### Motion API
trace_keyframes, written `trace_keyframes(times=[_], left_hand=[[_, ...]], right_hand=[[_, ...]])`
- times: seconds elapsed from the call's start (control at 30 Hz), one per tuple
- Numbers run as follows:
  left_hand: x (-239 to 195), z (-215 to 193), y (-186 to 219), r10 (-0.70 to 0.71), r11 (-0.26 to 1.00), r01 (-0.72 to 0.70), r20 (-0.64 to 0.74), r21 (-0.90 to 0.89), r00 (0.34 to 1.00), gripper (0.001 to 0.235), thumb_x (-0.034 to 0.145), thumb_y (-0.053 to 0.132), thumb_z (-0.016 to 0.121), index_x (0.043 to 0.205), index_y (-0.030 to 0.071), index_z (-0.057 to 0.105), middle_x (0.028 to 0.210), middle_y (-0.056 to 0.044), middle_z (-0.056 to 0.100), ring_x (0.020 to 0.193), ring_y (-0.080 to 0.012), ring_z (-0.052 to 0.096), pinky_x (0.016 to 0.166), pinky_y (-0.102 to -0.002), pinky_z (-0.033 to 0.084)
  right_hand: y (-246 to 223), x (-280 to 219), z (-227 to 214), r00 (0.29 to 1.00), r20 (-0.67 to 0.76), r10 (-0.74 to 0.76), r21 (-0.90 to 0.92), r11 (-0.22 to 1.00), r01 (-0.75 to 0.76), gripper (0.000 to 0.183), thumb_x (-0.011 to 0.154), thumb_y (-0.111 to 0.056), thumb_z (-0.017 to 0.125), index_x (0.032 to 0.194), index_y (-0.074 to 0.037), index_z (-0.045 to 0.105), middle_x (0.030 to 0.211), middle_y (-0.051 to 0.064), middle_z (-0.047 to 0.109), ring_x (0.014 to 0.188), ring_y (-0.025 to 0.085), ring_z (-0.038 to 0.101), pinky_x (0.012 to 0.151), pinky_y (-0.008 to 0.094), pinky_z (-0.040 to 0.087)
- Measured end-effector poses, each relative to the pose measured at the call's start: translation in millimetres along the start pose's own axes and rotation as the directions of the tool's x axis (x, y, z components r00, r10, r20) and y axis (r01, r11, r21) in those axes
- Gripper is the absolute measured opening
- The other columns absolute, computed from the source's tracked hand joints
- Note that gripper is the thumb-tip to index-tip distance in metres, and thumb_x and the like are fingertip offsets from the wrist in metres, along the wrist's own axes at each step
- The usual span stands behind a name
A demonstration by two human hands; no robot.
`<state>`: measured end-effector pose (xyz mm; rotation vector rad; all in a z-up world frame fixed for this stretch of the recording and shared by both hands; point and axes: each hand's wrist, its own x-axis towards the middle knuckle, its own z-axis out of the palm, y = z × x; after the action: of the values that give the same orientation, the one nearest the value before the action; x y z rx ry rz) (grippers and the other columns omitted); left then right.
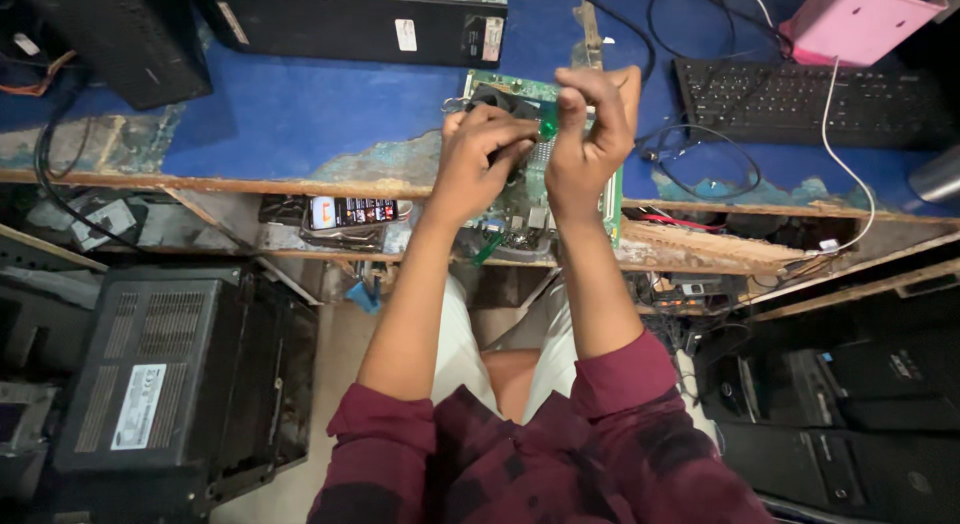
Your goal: The person uses a green screwdriver to remove screws from a CPU fan attached to a motherboard. They then lift the fan off the board and set it aside.
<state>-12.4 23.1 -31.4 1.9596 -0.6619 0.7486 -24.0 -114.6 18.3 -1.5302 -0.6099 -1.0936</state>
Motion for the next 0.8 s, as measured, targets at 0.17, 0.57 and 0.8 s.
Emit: trace_keyframes(times=[0.17, 0.57, 0.8], left_hand=[[0, 0, -2, -0.004, 1.0, 0.004, 0.033, 0.018, 0.999, 0.021, 0.094, 0.015, 0.072, 0.115, 0.014, 0.077, 0.111, 0.001, 0.076, 0.107, -0.0172, 0.064, 0.099, -0.039, 0.033], [-3, 5, -9, -0.013, 1.0, 0.014, -0.023, 0.021, 1.0, 0.009, 0.09, 0.011, 0.075, 0.098, 0.01, 0.075, 0.098, -0.005, 0.067, 0.097, -0.0264, 0.058, 0.096, -0.039, 0.036], [-5, 6, -13, -0.048, 0.999, 0.047, -0.075, -0.017, 0.996, 0.011, 0.081, -0.001, 0.074, 0.09, 0.006, 0.074, 0.086, -0.007, 0.066, 0.087, -0.0264, 0.063, 0.086, -0.038, 0.046]], right_hand=[[17, 9, -12, 0.993, 0.101, 0.06, 0.111, 0.991, -0.072, 0.03, 0.113, -0.028, 0.059, 0.111, 0.001, 0.068, 0.101, 0.005, 0.054, 0.092, 0.014, 0.05, 0.079, 0.023, 0.041], [29, 17, -1, 0.859, 0.47, 0.203, 0.692, 0.52, -0.501, 0.032, 0.115, -0.041, 0.051, 0.109, -0.01, 0.058, 0.101, 0.01, 0.059, 0.096, 0.018, 0.058, 0.089, 0.031, 0.045], [-3, 11, 16, 0.998, 0.064, 0.005, 0.208, 0.978, -0.019, 0.024, 0.102, -0.027, 0.072, 0.106, -0.004, 0.068, 0.103, 0.008, 0.054, 0.102, 0.019, 0.053, 0.093, 0.033, 0.045]])
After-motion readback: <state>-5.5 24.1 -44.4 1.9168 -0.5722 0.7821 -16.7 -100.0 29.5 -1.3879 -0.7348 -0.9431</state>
